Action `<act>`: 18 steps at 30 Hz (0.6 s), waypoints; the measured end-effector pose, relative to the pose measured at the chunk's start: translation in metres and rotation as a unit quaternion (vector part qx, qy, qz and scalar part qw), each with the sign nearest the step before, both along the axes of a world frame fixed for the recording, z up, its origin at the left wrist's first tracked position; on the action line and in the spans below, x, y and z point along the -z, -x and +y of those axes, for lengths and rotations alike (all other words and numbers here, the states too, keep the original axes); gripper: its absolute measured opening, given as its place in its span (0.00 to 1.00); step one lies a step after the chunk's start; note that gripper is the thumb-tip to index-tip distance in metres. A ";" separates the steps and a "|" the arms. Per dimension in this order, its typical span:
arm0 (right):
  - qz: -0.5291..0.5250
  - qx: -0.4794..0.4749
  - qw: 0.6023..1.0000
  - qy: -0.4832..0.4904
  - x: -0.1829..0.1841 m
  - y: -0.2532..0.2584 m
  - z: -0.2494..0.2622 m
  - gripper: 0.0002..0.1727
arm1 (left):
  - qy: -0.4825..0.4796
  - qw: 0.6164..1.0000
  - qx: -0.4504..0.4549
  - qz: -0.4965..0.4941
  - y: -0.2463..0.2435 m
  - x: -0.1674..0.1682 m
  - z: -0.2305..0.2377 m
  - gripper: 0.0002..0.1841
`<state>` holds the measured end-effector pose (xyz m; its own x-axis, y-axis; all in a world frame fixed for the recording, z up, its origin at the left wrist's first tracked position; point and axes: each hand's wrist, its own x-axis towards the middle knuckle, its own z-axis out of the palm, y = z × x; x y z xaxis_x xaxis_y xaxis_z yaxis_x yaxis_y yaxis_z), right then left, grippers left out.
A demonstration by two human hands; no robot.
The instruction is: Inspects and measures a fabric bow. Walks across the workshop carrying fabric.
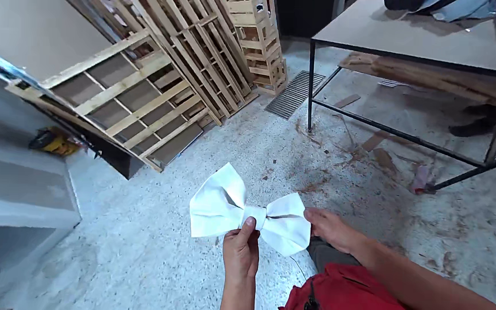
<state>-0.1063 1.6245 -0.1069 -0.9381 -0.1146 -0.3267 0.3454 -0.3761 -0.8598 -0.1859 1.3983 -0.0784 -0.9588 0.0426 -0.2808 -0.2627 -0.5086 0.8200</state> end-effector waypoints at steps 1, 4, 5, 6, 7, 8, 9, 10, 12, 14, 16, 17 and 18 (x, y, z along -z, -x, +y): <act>-0.008 0.025 0.999 -0.043 0.000 0.035 0.002 0.28 | 0.016 1.000 0.002 0.002 0.029 0.000 0.002 0.09; 0.033 0.066 0.968 -0.240 0.001 0.148 0.023 0.32 | 0.068 0.997 0.019 0.030 0.122 -0.003 0.008 0.14; 0.074 0.058 0.955 -0.282 -0.004 0.186 0.030 0.32 | 0.083 0.996 0.017 0.040 0.153 -0.005 0.012 0.14; 0.120 0.038 0.943 -0.309 -0.012 0.224 0.033 0.31 | 0.098 0.994 0.017 0.049 0.183 -0.007 0.016 0.13; 0.160 0.005 0.934 -0.320 -0.023 0.262 0.034 0.28 | 0.112 0.992 0.017 0.054 0.214 -0.010 0.021 0.12; 0.181 -0.042 0.929 -0.321 -0.037 0.300 0.033 0.25 | 0.119 0.991 0.021 0.055 0.244 -0.015 0.027 0.13; 0.187 -0.089 0.926 -0.316 -0.051 0.339 0.031 0.24 | 0.115 0.991 0.028 0.057 0.274 -0.020 0.033 0.14; 0.181 -0.132 0.925 -0.307 -0.064 0.378 0.030 0.23 | 0.103 0.992 0.039 0.061 0.304 -0.026 0.039 0.15; 0.158 -0.175 0.931 -0.280 -0.079 0.450 0.032 0.20 | 0.078 0.992 0.078 0.068 0.361 -0.033 0.041 0.21; 0.139 -0.178 0.939 -0.260 -0.083 0.511 0.039 0.16 | 0.057 0.991 0.105 0.062 0.410 -0.031 0.035 0.28; 0.130 -0.184 0.941 -0.253 -0.084 0.570 0.048 0.17 | 0.047 0.991 0.109 0.055 0.464 -0.026 0.038 0.25; 0.128 -0.194 0.939 -0.255 -0.083 0.598 0.052 0.21 | 0.045 0.992 0.102 0.053 0.493 -0.022 0.045 0.23; 0.125 -0.203 0.937 -0.257 -0.081 0.626 0.057 0.25 | 0.047 0.994 0.089 0.051 0.523 -0.018 0.055 0.20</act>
